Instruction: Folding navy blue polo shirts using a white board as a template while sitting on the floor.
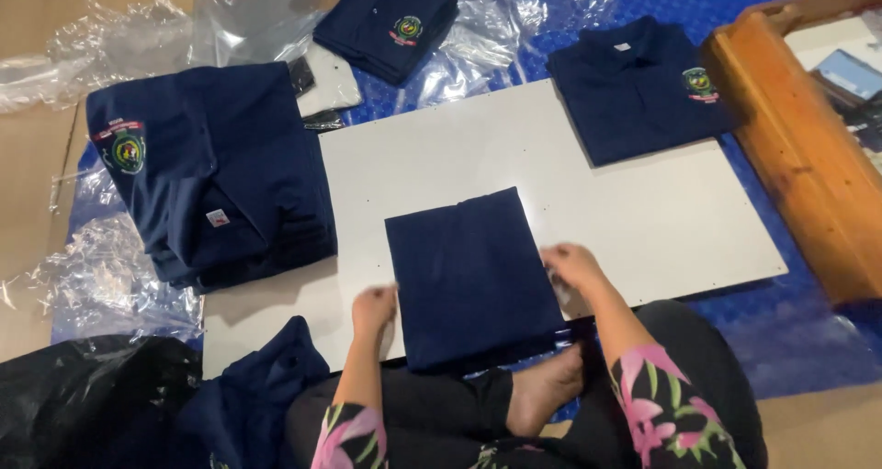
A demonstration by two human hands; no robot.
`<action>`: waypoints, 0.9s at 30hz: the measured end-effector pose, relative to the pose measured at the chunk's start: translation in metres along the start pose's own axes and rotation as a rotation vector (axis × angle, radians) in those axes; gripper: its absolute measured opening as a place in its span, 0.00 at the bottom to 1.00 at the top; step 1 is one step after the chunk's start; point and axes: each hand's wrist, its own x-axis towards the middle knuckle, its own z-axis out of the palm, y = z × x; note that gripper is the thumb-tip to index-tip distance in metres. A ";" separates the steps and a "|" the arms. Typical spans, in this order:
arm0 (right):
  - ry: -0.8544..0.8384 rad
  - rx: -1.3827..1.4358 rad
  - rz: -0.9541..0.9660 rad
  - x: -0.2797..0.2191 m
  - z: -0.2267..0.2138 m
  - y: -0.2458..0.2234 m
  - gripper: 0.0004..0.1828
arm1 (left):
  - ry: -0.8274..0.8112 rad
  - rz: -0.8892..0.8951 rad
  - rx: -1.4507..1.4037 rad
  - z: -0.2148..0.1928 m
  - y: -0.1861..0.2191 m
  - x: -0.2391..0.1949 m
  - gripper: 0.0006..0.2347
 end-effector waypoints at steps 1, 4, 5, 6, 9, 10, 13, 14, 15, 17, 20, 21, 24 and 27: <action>0.124 0.108 0.021 0.017 0.002 -0.006 0.27 | 0.145 -0.005 -0.139 0.003 0.006 0.023 0.17; 0.267 0.208 -0.027 0.105 0.027 0.011 0.22 | 0.233 0.003 -0.164 -0.002 0.042 0.056 0.18; 0.264 0.206 -0.031 0.107 0.026 -0.004 0.22 | 0.237 0.001 -0.167 0.004 0.043 0.075 0.18; 0.295 0.193 -0.063 0.109 0.025 -0.019 0.23 | 0.228 0.010 -0.119 0.010 0.045 0.095 0.19; 0.312 0.156 -0.059 0.088 0.008 -0.080 0.27 | 0.191 0.028 -0.022 0.016 0.062 0.127 0.21; 0.295 0.131 -0.016 0.075 0.001 -0.100 0.30 | 0.160 0.032 0.031 0.017 0.068 0.133 0.21; 0.278 0.091 -0.046 0.140 0.025 -0.068 0.31 | 0.241 0.032 0.055 0.018 0.082 0.135 0.18; 0.275 0.089 -0.040 0.148 0.029 -0.066 0.31 | 0.237 0.028 0.057 0.022 0.087 0.132 0.18; 0.290 0.155 0.014 0.153 0.035 -0.062 0.28 | 0.259 -0.006 -0.042 0.024 0.089 0.128 0.16; 0.303 0.220 0.072 0.160 0.043 -0.058 0.25 | 0.280 -0.042 -0.138 0.018 0.107 0.099 0.14; 0.268 0.200 0.097 0.163 0.053 -0.051 0.34 | 0.167 -0.074 -0.166 0.008 0.125 0.061 0.25; 0.296 0.230 0.080 0.167 0.057 -0.049 0.30 | 0.221 -0.021 -0.173 0.016 0.115 0.076 0.22; 0.380 0.207 0.043 0.148 0.044 -0.069 0.26 | 0.338 0.079 -0.105 0.022 0.099 0.100 0.19; 0.437 0.094 0.031 0.122 0.037 -0.088 0.25 | 0.399 0.112 0.019 0.017 0.105 0.085 0.20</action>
